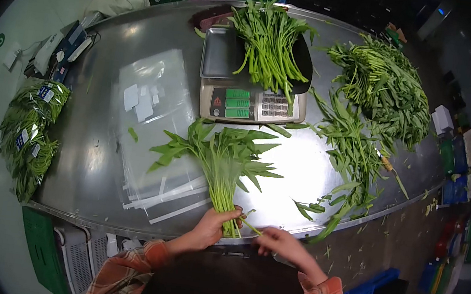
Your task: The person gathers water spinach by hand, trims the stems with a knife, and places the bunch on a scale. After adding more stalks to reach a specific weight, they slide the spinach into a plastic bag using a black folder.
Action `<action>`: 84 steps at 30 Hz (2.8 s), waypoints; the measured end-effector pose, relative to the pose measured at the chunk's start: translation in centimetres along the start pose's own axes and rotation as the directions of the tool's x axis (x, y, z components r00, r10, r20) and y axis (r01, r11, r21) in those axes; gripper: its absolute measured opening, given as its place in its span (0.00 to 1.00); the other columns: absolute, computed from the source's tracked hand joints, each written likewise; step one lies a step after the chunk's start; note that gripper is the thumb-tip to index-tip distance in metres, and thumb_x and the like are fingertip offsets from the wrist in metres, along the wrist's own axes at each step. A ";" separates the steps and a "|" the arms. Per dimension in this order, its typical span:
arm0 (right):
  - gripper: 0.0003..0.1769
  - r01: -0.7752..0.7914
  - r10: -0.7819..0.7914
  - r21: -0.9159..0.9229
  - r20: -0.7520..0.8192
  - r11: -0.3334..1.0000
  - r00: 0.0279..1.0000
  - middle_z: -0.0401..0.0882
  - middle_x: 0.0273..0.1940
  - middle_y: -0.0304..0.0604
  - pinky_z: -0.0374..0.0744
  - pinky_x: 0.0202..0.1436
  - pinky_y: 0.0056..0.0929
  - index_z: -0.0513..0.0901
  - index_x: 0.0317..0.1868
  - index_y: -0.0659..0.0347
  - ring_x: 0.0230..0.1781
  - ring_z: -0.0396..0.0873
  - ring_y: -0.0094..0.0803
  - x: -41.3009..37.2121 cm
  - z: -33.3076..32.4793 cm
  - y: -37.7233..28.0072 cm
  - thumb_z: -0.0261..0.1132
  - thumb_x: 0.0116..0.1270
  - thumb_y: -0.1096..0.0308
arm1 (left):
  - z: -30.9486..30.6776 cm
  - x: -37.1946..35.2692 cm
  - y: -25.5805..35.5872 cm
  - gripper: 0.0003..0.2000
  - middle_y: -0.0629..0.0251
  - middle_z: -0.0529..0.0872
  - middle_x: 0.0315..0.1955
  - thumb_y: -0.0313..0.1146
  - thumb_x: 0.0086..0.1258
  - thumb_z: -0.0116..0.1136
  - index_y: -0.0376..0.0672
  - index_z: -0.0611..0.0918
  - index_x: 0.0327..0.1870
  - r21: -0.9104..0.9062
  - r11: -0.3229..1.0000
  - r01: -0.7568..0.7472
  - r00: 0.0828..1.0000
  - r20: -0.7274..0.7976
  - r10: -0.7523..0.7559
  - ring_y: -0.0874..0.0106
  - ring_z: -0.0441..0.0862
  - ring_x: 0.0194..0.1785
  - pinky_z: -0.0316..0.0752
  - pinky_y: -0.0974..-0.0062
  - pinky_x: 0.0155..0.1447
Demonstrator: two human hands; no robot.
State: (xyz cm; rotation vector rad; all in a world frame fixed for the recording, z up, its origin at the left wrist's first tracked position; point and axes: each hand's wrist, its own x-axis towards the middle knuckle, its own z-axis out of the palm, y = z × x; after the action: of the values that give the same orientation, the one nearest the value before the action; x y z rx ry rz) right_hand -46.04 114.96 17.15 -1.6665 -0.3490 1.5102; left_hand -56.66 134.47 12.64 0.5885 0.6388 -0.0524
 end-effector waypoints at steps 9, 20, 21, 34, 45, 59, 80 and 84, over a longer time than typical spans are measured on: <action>0.14 0.596 -0.599 -0.336 -0.734 0.730 0.319 0.59 0.17 0.26 0.53 0.17 0.16 0.78 0.46 0.64 0.14 0.55 0.12 -2.0 -6.5 -11.7 0.52 0.73 0.63 | -3.8 -1.7 -1.6 0.16 0.59 0.82 0.38 0.30 0.63 0.62 0.32 0.76 0.49 -0.023 0.992 0.123 0.989 0.081 -0.121 0.71 0.79 0.38 0.74 0.73 0.45; 0.28 -0.030 -0.903 -0.927 -0.372 0.375 0.213 0.78 0.41 0.60 0.75 0.48 0.42 0.74 0.54 0.70 0.41 0.78 0.49 17.3 -18.3 -28.9 0.61 0.65 0.53 | -4.5 -5.1 -1.7 0.20 0.59 0.83 0.38 0.35 0.64 0.62 0.31 0.74 0.51 0.482 0.868 0.116 0.976 0.109 -0.191 0.71 0.80 0.46 0.71 0.74 0.52; 0.28 -0.097 -0.890 -0.941 -0.339 0.326 0.304 0.76 0.47 0.62 0.73 0.52 0.43 0.73 0.54 0.71 0.46 0.76 0.52 14.7 -16.1 -28.7 0.62 0.64 0.55 | -4.6 -5.2 -1.7 0.19 0.59 0.83 0.38 0.35 0.64 0.62 0.31 0.74 0.51 0.471 0.875 0.111 0.980 0.096 -0.176 0.71 0.80 0.46 0.71 0.74 0.52; 0.23 0.360 -0.363 0.180 -0.019 0.915 0.932 0.81 0.40 0.47 0.74 0.49 0.28 0.65 0.58 0.69 0.41 0.79 0.29 6.0 2.2 -6.7 0.56 0.70 0.62 | 1.4 -1.7 0.1 0.12 0.66 0.83 0.35 0.33 0.64 0.62 0.37 0.79 0.44 0.593 0.795 -0.128 0.940 0.329 -0.094 0.76 0.80 0.39 0.74 0.77 0.46; 0.16 -0.307 0.403 -0.467 0.121 0.829 0.907 0.79 0.22 0.39 0.76 0.30 0.29 0.78 0.29 0.66 0.22 0.76 0.27 0.8 -10.3 -2.7 0.60 0.64 0.59 | -1.1 -0.9 -1.8 0.13 0.61 0.83 0.39 0.31 0.68 0.56 0.33 0.77 0.50 0.613 0.785 0.094 0.821 0.398 -0.410 0.75 0.79 0.45 0.72 0.79 0.53; 0.14 -0.077 -0.018 -0.082 -0.788 0.994 0.615 0.76 0.26 0.40 0.74 0.29 0.29 0.74 0.43 0.64 0.24 0.75 0.29 -10.8 -19.5 -1.0 0.60 0.60 0.66 | -2.7 1.6 6.0 0.15 0.60 0.81 0.38 0.32 0.70 0.54 0.35 0.74 0.54 0.378 0.925 -0.039 0.982 0.185 -0.034 0.72 0.78 0.43 0.73 0.73 0.53; 0.25 -0.160 -0.837 -0.959 0.117 -0.236 0.534 0.62 0.67 0.43 0.66 0.65 0.45 0.82 0.49 0.51 0.69 0.58 0.44 18.3 -28.9 -26.7 0.66 0.46 0.76 | 6.3 26.2 25.5 0.22 0.52 0.84 0.42 0.37 0.63 0.59 0.30 0.75 0.54 0.921 0.284 -0.265 0.390 -0.167 0.906 0.65 0.81 0.48 0.72 0.71 0.53; 0.09 0.131 -0.845 -0.894 0.448 -0.429 0.293 0.78 0.50 0.44 0.72 0.59 0.43 0.77 0.30 0.59 0.56 0.73 0.46 11.9 -20.4 -25.8 0.66 0.46 0.72 | 4.3 20.3 24.1 0.15 0.57 0.85 0.38 0.31 0.66 0.55 0.32 0.79 0.50 0.718 0.431 -0.546 0.410 -0.220 0.885 0.72 0.80 0.44 0.72 0.74 0.50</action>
State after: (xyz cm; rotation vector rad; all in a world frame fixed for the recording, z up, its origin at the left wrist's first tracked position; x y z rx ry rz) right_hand -16.26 130.96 26.19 -1.9732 -2.0529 -0.6348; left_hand -32.60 154.97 15.80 1.4859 0.9000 0.9170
